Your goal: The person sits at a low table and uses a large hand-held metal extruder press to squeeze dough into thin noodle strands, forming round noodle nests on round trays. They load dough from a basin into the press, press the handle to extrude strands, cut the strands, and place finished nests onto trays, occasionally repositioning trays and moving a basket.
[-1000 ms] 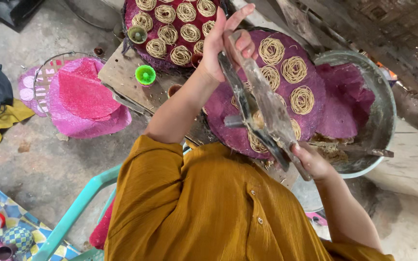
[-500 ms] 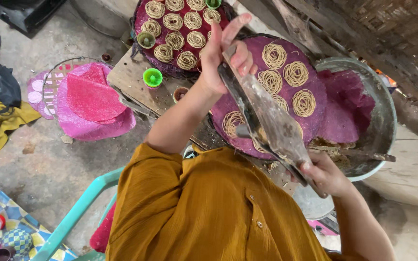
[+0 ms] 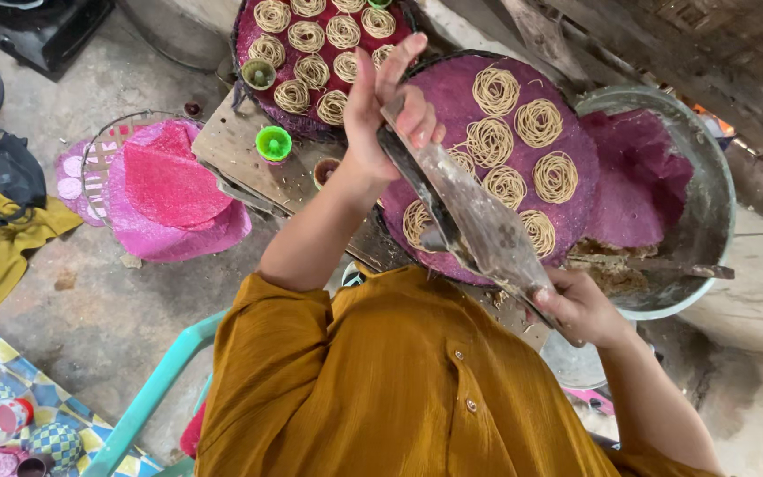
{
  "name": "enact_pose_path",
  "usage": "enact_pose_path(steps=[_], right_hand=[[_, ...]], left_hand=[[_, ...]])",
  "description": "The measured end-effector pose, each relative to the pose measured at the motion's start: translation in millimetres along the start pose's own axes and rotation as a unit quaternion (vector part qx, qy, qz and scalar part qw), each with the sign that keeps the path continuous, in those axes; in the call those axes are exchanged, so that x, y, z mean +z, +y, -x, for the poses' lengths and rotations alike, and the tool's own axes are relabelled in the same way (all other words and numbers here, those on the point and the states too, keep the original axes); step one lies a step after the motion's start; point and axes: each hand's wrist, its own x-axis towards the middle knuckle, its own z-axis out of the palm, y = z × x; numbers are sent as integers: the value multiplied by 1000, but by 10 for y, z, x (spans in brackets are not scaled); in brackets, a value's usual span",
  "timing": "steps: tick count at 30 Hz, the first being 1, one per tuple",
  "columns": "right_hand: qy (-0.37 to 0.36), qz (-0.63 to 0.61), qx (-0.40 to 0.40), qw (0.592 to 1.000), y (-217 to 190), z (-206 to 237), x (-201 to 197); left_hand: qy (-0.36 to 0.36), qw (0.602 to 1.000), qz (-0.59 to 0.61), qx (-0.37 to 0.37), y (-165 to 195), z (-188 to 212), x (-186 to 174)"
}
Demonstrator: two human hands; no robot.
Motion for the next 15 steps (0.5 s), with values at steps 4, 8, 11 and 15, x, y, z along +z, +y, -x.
enact_pose_path(steps=[4, 8, 11, 15], right_hand=[[-6, -49, -1, 999, 204, -16, -113], [12, 2, 16, 1000, 280, -126, -320], [-3, -17, 32, 999, 189, -224, -520], [-6, -102, 30, 994, -90, -579, -623]], left_hand=[[16, 1000, 14, -17, -277, -46, -192], [36, 998, 46, -33, -346, -285, -313], [20, 999, 42, -22, -242, -582, -338], [19, 999, 37, -18, 81, -1007, -412]])
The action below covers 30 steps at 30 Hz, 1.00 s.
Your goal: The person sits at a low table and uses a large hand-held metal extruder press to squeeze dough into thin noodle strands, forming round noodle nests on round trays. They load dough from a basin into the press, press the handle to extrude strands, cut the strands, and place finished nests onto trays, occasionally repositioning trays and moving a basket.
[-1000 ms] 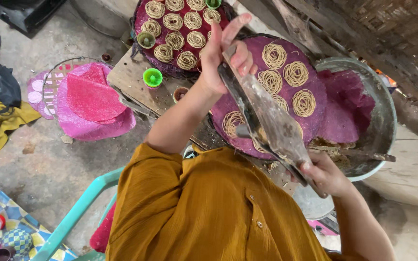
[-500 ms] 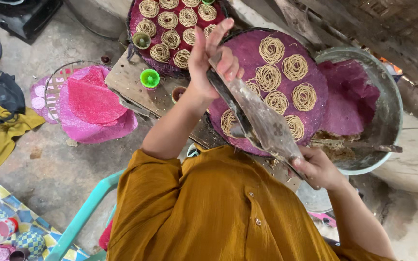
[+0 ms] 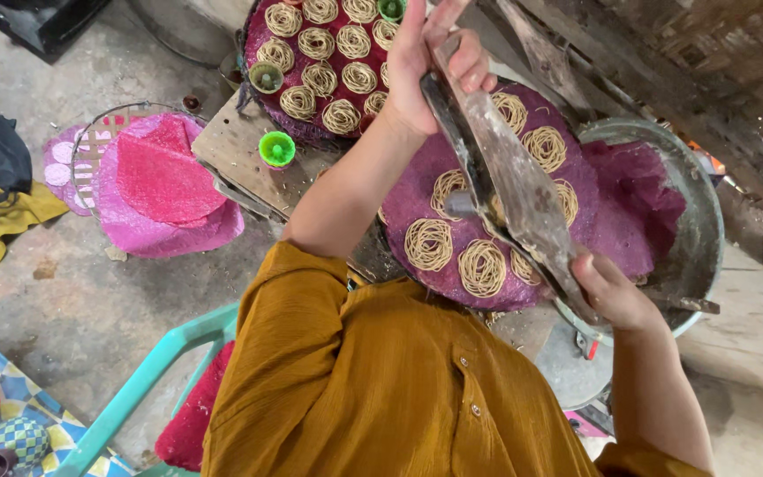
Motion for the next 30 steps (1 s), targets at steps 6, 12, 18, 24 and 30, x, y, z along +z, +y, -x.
enact_pose_path(steps=[6, 12, 18, 24, 30], right_hand=[[23, 62, 2, 998, -522, -834, 315], [-6, 133, 6, 991, -727, -1004, 502], [57, 188, -42, 980, -853, -898, 300], [66, 189, -48, 979, -777, -810, 487], [123, 265, -78, 953, -973, -675, 418]], left_hand=[[99, 994, -25, 41, 567, -96, -145], [103, 990, -42, 81, 763, 152, -219], [123, 987, -12, 103, 700, 176, -209], [62, 988, -57, 126, 887, 206, -114], [73, 990, -21, 120, 685, 281, -117]])
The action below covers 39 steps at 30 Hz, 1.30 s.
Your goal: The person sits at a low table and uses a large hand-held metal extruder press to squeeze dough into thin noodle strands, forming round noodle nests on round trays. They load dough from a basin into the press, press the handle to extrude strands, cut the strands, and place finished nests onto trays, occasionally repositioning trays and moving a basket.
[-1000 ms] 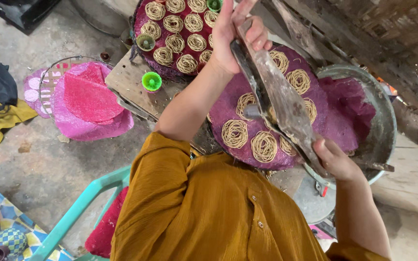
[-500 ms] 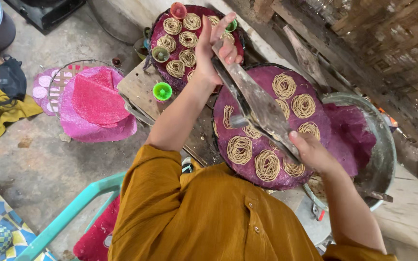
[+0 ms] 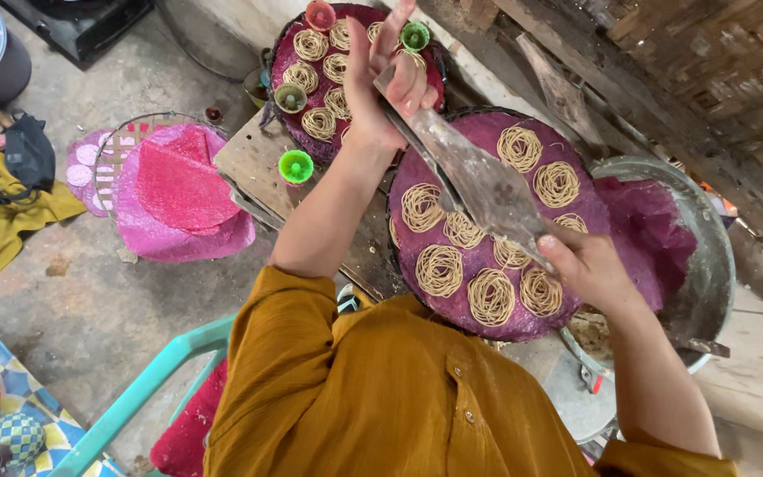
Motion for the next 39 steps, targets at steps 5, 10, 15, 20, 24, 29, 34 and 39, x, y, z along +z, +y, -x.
enact_pose_path(steps=[5, 10, 15, 20, 24, 29, 34, 39], right_hand=[[-5, -9, -10, 1000, -103, -170, 189], [-59, -69, -14, 996, 8, -60, 402], [-56, -50, 67, 995, 266, 53, 373], [-50, -146, 45, 987, 572, 95, 401], [-44, -294, 12, 955, 764, 226, 395], [22, -395, -52, 917, 839, 484, 337], [117, -371, -126, 913, 568, 696, 392], [305, 29, -203, 930, 95, 997, -414]], left_hand=[[-63, 995, -45, 56, 265, -172, 2], [-28, 997, -61, 35, 275, 201, 57], [30, 998, -57, 1, -117, 296, -94], [-4, 999, -10, -46, -334, 139, -186], [32, 993, 10, -113, -381, 17, 34], [-142, 915, -311, -216, -500, 132, 466], [-264, 509, -817, 64, -1370, 393, 931], [-279, 446, -839, 137, -1795, 419, 1285]])
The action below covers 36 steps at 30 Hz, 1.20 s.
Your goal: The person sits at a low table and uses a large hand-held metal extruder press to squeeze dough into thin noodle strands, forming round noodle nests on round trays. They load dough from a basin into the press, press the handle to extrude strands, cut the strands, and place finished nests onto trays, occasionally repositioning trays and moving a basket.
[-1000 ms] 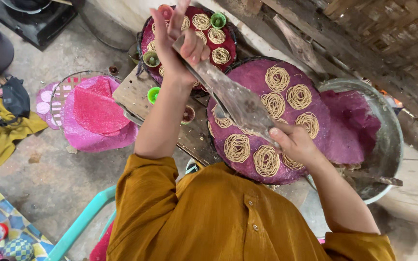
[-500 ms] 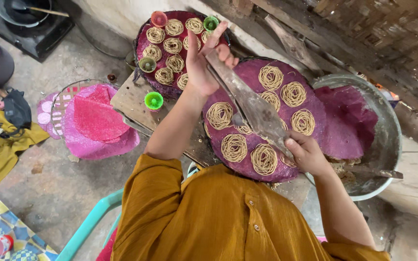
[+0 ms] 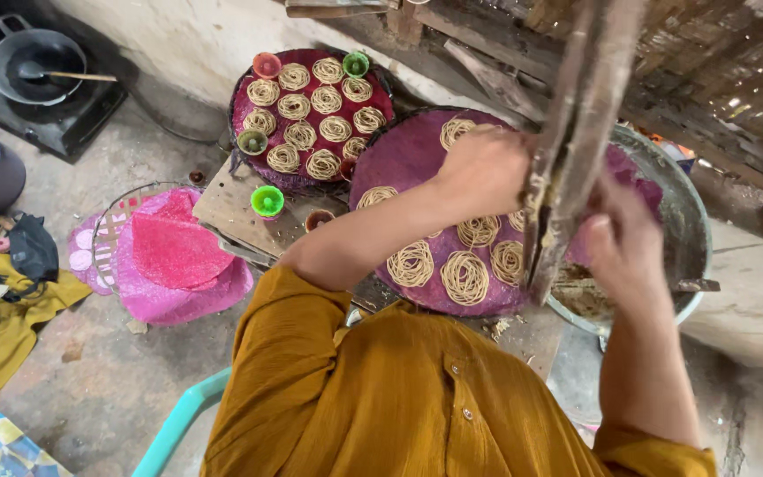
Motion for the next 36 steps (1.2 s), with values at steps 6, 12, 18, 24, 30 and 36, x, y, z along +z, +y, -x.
enact_pose_path(steps=[6, 12, 18, 24, 30, 36], right_hand=[[115, 274, -194, 935, -593, -127, -609], [-36, 191, -140, 971, -784, 209, -951], [82, 23, 50, 995, -568, 596, -1329], [247, -140, 67, 956, -55, 1079, -1793], [470, -364, -73, 801, 462, 977, -1272], [314, -423, -27, 850, 982, 969, -515]], left_hand=[[-87, 984, 102, 120, 743, -386, -43], [-345, 929, 12, 131, 1060, -329, -314], [-173, 962, 26, 210, 925, -141, -283], [-174, 841, 513, 22, 149, -179, -142], [-207, 741, 637, 52, 455, -246, 568], [28, 668, 739, 87, 591, -531, 814]])
